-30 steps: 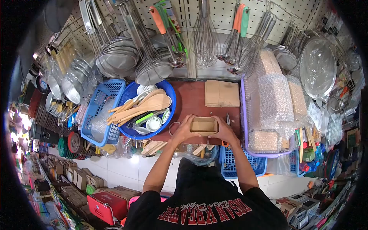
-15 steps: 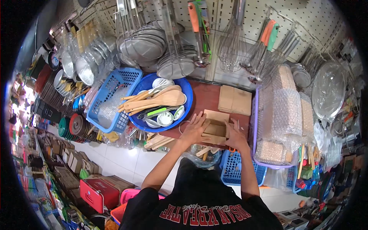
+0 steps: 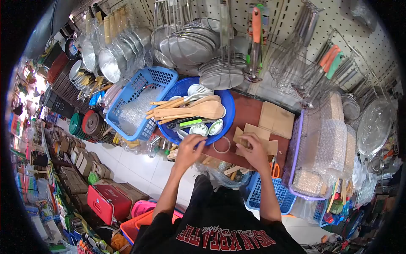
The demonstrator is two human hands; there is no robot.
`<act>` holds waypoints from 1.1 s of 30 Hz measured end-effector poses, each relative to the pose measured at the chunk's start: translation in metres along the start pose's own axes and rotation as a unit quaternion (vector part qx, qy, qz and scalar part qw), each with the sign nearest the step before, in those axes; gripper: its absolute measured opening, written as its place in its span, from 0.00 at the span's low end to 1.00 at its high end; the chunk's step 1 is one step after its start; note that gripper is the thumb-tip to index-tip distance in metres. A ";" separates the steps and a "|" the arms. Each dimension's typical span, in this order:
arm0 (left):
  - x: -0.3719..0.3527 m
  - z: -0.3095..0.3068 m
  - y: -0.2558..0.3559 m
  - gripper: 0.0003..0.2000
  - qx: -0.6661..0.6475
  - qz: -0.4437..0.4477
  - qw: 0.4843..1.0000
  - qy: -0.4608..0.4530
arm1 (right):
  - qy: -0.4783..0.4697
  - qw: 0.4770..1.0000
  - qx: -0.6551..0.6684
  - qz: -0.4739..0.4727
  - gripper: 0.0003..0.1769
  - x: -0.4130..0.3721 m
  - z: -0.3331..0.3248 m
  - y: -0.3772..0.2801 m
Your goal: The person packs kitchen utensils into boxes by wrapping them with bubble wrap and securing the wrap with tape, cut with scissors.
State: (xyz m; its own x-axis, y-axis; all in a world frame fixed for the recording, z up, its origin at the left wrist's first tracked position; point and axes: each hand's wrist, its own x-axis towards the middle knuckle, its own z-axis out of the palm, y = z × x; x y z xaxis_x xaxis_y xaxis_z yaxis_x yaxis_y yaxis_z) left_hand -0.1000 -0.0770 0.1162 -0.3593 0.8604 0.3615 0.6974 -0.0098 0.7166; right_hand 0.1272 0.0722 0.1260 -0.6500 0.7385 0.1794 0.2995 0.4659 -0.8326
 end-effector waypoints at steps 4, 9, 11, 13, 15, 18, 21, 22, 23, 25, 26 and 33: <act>0.026 -0.024 -0.038 0.09 0.074 -0.018 0.995 -0.057 | 0.031 0.984 -0.135 -0.109 0.11 0.042 0.040 -0.014; 0.063 -0.013 -0.084 0.14 0.152 -0.013 0.954 -0.260 | -0.017 0.932 -0.347 -0.100 0.11 0.099 0.091 -0.010; 0.075 0.001 -0.107 0.14 0.206 -0.002 0.919 -0.336 | -0.107 0.906 -0.402 -0.080 0.10 0.120 0.108 -0.006; 0.084 0.006 -0.115 0.13 0.277 -0.008 0.866 -0.416 | -0.183 0.886 -0.424 -0.037 0.10 0.135 0.124 -0.008; 0.085 0.008 -0.121 0.13 0.284 0.007 0.865 -0.414 | -0.247 0.876 -0.414 0.029 0.10 0.143 0.142 -0.009; 0.076 0.003 -0.128 0.11 0.265 0.004 0.887 -0.379 | -0.293 0.858 -0.418 0.061 0.11 0.149 0.162 -0.005; 0.064 -0.001 -0.135 0.05 0.261 0.052 0.908 -0.323 | -0.283 0.862 -0.400 0.131 0.12 0.152 0.177 0.000; 0.058 -0.001 -0.143 0.05 0.249 0.069 0.917 -0.304 | -0.278 0.863 -0.396 0.144 0.12 0.153 0.181 0.004; 0.052 0.000 -0.146 0.06 0.246 0.069 0.925 -0.282 | -0.274 0.864 -0.393 0.157 0.13 0.152 0.183 0.010; 0.045 0.001 -0.146 0.09 0.239 0.067 0.939 -0.239 | -0.261 0.864 -0.391 0.181 0.13 0.152 0.185 0.012; 0.044 0.000 -0.148 0.09 0.238 0.061 0.938 -0.243 | -0.254 0.863 -0.393 0.190 0.14 0.153 0.185 0.014; 0.037 -0.002 -0.149 0.07 0.251 0.053 0.949 -0.183 | -0.273 0.861 -0.350 0.246 0.23 0.156 0.170 -0.014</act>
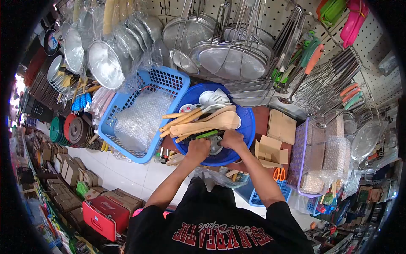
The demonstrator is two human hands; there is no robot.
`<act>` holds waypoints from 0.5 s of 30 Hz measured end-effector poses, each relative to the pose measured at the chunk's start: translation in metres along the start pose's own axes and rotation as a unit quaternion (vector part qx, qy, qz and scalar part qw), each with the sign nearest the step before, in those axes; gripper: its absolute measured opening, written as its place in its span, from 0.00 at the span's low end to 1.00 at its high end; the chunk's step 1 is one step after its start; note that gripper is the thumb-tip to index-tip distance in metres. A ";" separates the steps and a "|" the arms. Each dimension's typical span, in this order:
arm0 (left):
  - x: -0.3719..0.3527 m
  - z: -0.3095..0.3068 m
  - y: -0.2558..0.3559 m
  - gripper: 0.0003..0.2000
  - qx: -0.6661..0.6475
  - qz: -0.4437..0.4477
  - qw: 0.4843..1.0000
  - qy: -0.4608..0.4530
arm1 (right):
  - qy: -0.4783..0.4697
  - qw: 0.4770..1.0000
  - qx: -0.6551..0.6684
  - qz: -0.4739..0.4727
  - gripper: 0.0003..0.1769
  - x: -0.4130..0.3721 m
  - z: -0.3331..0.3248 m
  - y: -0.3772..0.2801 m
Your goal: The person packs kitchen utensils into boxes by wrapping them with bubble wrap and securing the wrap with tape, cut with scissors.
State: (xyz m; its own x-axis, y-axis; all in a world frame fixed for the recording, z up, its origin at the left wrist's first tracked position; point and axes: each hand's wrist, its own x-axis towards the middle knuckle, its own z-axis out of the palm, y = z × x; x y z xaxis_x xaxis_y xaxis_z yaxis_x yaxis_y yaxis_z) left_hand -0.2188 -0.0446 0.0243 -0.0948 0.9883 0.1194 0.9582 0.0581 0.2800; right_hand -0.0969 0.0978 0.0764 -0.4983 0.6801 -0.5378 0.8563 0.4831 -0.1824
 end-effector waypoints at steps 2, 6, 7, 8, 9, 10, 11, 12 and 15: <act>0.001 0.005 0.000 0.08 -0.010 -0.013 1.000 -0.008 | -0.024 1.000 -0.003 0.005 0.23 -0.004 -0.009 -0.002; 0.004 -0.009 0.004 0.12 -0.048 -0.057 0.996 -0.042 | -0.095 0.995 0.031 0.012 0.22 -0.007 -0.024 -0.004; 0.005 -0.012 0.006 0.14 -0.054 -0.075 0.994 -0.049 | -0.020 1.000 0.002 -0.008 0.21 -0.010 -0.020 -0.001; 0.005 -0.015 0.007 0.16 -0.069 -0.087 0.993 -0.035 | 0.055 0.998 -0.028 -0.028 0.20 -0.015 -0.010 0.002; 0.004 -0.019 0.008 0.18 -0.084 -0.100 0.991 -0.020 | 0.130 0.989 -0.057 -0.049 0.19 -0.020 -0.006 0.002; 0.003 -0.022 0.008 0.20 -0.098 -0.112 0.989 -0.006 | 0.130 0.988 -0.059 -0.059 0.19 -0.024 -0.006 0.005; 0.005 -0.024 0.007 0.23 -0.130 -0.110 0.985 -0.025 | 0.129 0.987 -0.061 -0.070 0.19 -0.028 -0.008 0.009; 0.006 -0.026 0.004 0.25 -0.162 -0.109 0.980 -0.044 | 0.127 0.987 -0.064 -0.080 0.19 -0.034 -0.011 0.012; 0.008 -0.028 -0.001 0.29 -0.253 -0.074 0.961 -0.080 | 0.119 0.984 0.004 -0.130 0.15 -0.054 -0.024 0.018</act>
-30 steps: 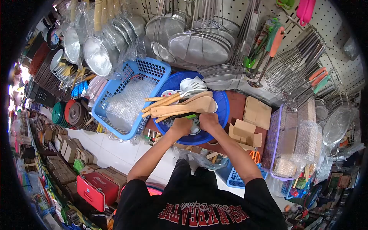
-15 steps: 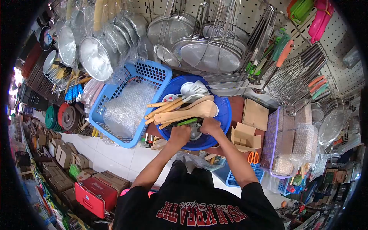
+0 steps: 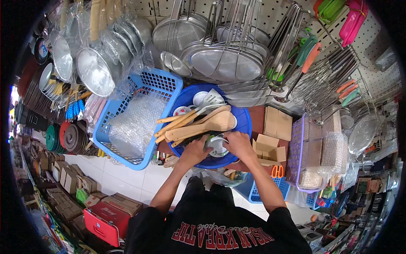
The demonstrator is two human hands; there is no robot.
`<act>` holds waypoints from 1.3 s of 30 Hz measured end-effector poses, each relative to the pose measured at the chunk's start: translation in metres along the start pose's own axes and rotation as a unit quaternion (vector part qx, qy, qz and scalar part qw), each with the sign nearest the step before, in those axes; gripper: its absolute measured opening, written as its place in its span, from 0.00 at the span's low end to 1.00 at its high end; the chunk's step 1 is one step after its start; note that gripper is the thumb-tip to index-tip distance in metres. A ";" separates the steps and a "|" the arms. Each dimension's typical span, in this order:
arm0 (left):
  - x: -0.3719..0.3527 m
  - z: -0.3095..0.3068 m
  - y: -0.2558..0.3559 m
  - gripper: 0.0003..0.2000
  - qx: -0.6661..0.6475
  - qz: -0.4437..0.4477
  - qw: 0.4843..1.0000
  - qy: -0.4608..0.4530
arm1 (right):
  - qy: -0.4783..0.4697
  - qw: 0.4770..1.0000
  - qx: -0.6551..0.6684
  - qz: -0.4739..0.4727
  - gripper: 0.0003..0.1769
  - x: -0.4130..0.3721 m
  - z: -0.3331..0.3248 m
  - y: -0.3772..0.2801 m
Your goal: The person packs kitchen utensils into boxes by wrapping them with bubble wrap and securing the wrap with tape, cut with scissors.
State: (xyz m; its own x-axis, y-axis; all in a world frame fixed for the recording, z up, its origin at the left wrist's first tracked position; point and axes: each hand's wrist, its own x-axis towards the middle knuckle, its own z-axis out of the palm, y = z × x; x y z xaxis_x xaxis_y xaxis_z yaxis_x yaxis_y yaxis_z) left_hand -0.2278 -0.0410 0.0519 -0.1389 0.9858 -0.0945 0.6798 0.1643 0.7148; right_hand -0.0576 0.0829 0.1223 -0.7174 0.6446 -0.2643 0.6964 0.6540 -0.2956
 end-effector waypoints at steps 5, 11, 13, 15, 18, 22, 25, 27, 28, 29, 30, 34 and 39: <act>0.001 -0.026 0.027 0.33 -0.160 0.033 0.984 -0.073 | 0.149 0.971 0.138 -0.125 0.13 -0.017 0.004 0.012; -0.006 -0.017 0.035 0.36 -0.271 0.104 0.956 -0.033 | 0.266 0.922 0.196 -0.201 0.20 -0.018 0.030 0.023; -0.009 -0.018 0.040 0.35 -0.259 0.108 0.960 -0.026 | 0.279 0.915 0.209 -0.203 0.20 -0.018 0.032 0.020; -0.010 -0.013 0.036 0.34 -0.287 0.117 0.951 -0.015 | 0.274 0.911 0.239 -0.194 0.19 -0.018 0.034 0.018; -0.011 -0.011 0.035 0.32 -0.295 0.115 0.948 -0.008 | 0.300 0.901 0.239 -0.205 0.20 -0.017 0.040 0.018; -0.012 -0.014 0.040 0.32 -0.291 0.109 0.950 0.000 | 0.322 0.893 0.241 -0.202 0.20 -0.017 0.042 0.017; -0.011 -0.016 0.041 0.32 -0.288 0.098 0.953 -0.021 | 0.335 0.889 0.239 -0.203 0.20 -0.017 0.043 0.017; -0.011 -0.017 0.043 0.31 -0.272 0.114 0.955 0.005 | 0.346 0.884 0.240 -0.202 0.19 -0.017 0.045 0.017; -0.011 -0.017 0.043 0.30 -0.264 0.123 0.957 0.018 | 0.347 0.884 0.241 -0.202 0.19 -0.017 0.046 0.018; -0.011 -0.017 0.044 0.30 -0.271 0.115 0.956 0.014 | 0.348 0.883 0.241 -0.201 0.19 -0.017 0.048 0.019; -0.011 -0.017 0.044 0.30 -0.278 0.107 0.954 0.010 | 0.349 0.883 0.241 -0.200 0.19 -0.017 0.049 0.019; -0.010 -0.016 0.042 0.30 -0.297 0.089 0.951 -0.003 | 0.343 0.884 0.252 -0.193 0.19 -0.016 0.050 0.019; -0.009 -0.009 0.036 0.25 -0.324 0.095 0.941 -0.021 | 0.345 0.884 0.262 -0.178 0.17 -0.014 0.054 0.019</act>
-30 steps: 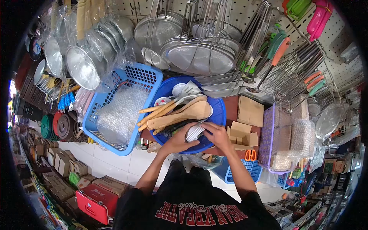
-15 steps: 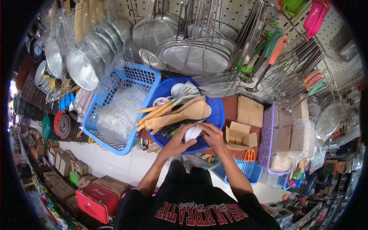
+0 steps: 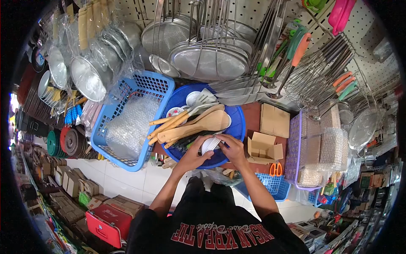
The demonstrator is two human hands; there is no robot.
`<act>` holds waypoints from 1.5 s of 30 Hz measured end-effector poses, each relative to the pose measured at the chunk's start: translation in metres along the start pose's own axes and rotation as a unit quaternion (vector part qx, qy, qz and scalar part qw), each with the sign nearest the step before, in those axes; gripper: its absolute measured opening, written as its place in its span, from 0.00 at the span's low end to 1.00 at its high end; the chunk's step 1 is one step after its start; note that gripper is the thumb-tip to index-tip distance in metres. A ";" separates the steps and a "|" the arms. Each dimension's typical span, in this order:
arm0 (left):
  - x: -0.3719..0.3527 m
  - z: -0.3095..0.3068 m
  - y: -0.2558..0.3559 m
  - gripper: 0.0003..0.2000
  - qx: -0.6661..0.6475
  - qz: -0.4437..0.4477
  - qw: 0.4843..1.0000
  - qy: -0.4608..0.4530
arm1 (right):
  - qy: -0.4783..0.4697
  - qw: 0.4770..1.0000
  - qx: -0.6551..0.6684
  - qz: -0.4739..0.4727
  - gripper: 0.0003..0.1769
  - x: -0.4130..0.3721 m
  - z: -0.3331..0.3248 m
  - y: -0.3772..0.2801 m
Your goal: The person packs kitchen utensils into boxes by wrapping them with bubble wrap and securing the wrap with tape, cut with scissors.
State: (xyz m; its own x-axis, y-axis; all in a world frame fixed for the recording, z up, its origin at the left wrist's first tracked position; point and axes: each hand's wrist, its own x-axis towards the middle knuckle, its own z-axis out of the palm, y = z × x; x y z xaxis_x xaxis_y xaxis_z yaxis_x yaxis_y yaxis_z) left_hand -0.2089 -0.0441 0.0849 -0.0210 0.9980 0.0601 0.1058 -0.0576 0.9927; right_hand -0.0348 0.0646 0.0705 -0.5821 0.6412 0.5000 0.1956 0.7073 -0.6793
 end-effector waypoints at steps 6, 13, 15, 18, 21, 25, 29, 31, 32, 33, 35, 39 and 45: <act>0.000 0.003 0.006 0.23 -0.080 -0.063 0.995 -0.003 | 0.004 1.000 0.010 0.026 0.17 0.005 -0.003 -0.011; -0.006 0.019 0.028 0.20 -0.312 -0.161 0.933 0.080 | -0.028 0.987 0.076 0.136 0.15 0.025 -0.026 -0.054; -0.009 0.032 0.005 0.21 -0.241 -0.107 0.958 0.116 | -0.028 0.985 0.074 0.155 0.15 0.026 -0.039 -0.068; -0.016 0.055 0.021 0.23 -0.180 -0.052 0.972 0.144 | -0.012 0.982 0.055 0.178 0.15 0.015 -0.059 -0.081; -0.020 0.083 0.037 0.26 -0.183 -0.029 0.972 0.147 | 0.014 0.981 0.036 0.188 0.14 0.001 -0.081 -0.098; -0.023 0.120 0.041 0.28 -0.237 -0.049 0.961 0.137 | 0.070 0.983 -0.008 0.171 0.14 -0.032 -0.098 -0.093; -0.023 0.147 0.053 0.26 -0.192 -0.040 0.974 0.110 | 0.105 0.975 -0.023 0.196 0.15 -0.055 -0.123 -0.098; -0.022 0.161 0.057 0.24 -0.194 -0.055 0.975 0.094 | 0.130 0.972 -0.045 0.188 0.15 -0.066 -0.135 -0.098; -0.021 0.167 0.062 0.24 -0.175 -0.049 0.979 0.089 | 0.141 0.971 -0.056 0.185 0.15 -0.072 -0.141 -0.098; -0.020 0.172 0.070 0.24 -0.157 -0.043 0.983 0.085 | 0.150 0.967 -0.049 0.200 0.14 -0.077 -0.146 -0.097; -0.018 0.182 0.075 0.24 -0.156 -0.034 0.984 0.077 | 0.166 0.959 -0.035 0.228 0.13 -0.088 -0.158 -0.095; -0.011 0.204 0.061 0.25 -0.275 -0.080 0.954 0.083 | 0.194 0.917 0.064 0.342 0.11 -0.119 -0.174 -0.076; -0.003 0.218 0.072 0.36 -0.484 -0.200 0.852 0.029 | 0.282 0.869 0.256 0.316 0.12 -0.167 -0.213 -0.050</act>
State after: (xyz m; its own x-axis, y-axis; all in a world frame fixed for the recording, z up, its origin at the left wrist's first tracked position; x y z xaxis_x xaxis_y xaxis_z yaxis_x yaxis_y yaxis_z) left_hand 0.0152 -0.0455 0.1337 0.0855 0.9419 -0.3249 -0.7894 0.2630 0.5547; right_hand 0.2206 -0.0141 0.1352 0.0213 0.9995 0.0247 -0.1255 0.0272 -0.9917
